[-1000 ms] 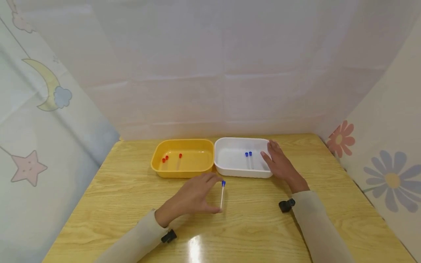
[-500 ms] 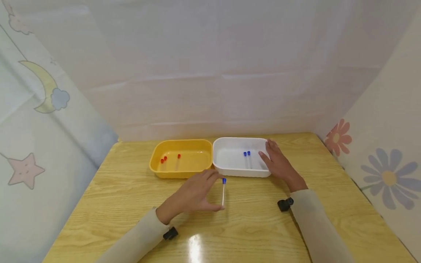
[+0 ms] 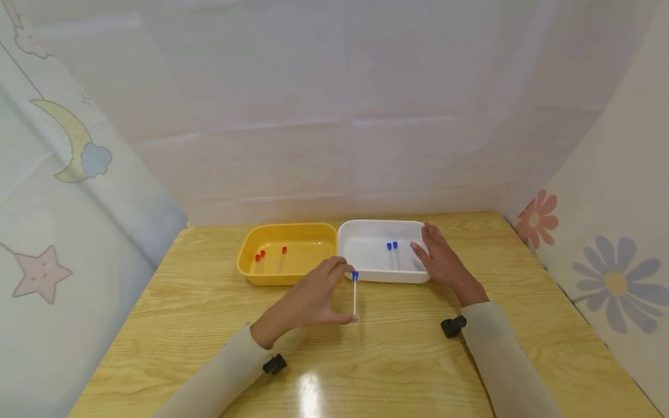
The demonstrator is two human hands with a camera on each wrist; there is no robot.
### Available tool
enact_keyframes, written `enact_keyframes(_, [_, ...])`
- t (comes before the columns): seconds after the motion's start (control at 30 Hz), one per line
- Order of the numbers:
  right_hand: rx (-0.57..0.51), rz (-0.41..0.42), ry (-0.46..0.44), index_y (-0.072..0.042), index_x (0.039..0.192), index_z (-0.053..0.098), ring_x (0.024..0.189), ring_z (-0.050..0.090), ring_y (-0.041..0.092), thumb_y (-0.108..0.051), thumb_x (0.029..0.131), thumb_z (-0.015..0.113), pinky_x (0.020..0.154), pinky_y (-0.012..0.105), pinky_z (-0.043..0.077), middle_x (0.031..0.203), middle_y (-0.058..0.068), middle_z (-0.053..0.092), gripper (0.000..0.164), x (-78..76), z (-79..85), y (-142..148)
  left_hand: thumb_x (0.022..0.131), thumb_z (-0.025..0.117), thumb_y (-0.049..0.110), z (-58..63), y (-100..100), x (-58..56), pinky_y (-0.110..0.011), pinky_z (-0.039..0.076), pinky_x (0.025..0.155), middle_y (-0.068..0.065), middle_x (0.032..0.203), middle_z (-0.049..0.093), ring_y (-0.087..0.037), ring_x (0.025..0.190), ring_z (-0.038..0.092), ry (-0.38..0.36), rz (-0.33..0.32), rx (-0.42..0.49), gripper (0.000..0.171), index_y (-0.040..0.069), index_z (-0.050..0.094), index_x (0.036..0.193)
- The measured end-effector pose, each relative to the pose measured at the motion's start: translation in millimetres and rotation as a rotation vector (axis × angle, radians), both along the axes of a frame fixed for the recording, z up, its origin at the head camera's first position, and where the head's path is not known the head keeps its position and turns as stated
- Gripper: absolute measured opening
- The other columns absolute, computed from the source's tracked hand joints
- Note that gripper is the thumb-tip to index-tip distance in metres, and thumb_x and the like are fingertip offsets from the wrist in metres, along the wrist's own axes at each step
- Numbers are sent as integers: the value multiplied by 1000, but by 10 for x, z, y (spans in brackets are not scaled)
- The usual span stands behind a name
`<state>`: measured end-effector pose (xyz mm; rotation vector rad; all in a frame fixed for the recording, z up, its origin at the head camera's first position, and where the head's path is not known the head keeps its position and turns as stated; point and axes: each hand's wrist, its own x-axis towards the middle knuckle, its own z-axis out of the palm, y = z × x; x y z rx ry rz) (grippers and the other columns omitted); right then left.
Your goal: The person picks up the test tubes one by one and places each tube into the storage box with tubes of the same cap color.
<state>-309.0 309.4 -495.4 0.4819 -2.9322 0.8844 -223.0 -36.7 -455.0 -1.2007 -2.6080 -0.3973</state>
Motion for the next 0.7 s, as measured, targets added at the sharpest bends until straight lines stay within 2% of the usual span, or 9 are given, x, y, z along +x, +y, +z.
enact_keyframes(0.17, [-9, 6, 11, 8, 159, 5, 153, -5, 44, -45, 110, 34, 119, 65, 3, 168, 23, -4, 77, -6, -3, -2, 77, 74, 70, 43, 40, -54, -28, 51, 93, -6, 134, 50, -16, 110, 52, 12, 0, 11, 89, 9, 50, 139])
enact_keyframes(0.43, [-3, 11, 18, 9, 158, 6, 153, -3, 46, -44, 111, 34, 119, 64, 4, 167, 25, -2, 77, 8, 34, -1, 79, 75, 67, 47, 136, -169, -24, 52, 89, -5, 137, 47, -15, 111, 50, -62, -7, 22, 89, 11, 48, 142])
enact_keyframes(0.7, [2, 16, 4, 9, 158, 6, 153, -3, 46, -42, 111, 35, 119, 65, 5, 167, 26, -3, 75, 16, 56, -17, 79, 75, 68, 116, 200, -259, -25, 50, 92, -5, 134, 50, -14, 106, 50, -37, 6, -3, 88, 10, 51, 141])
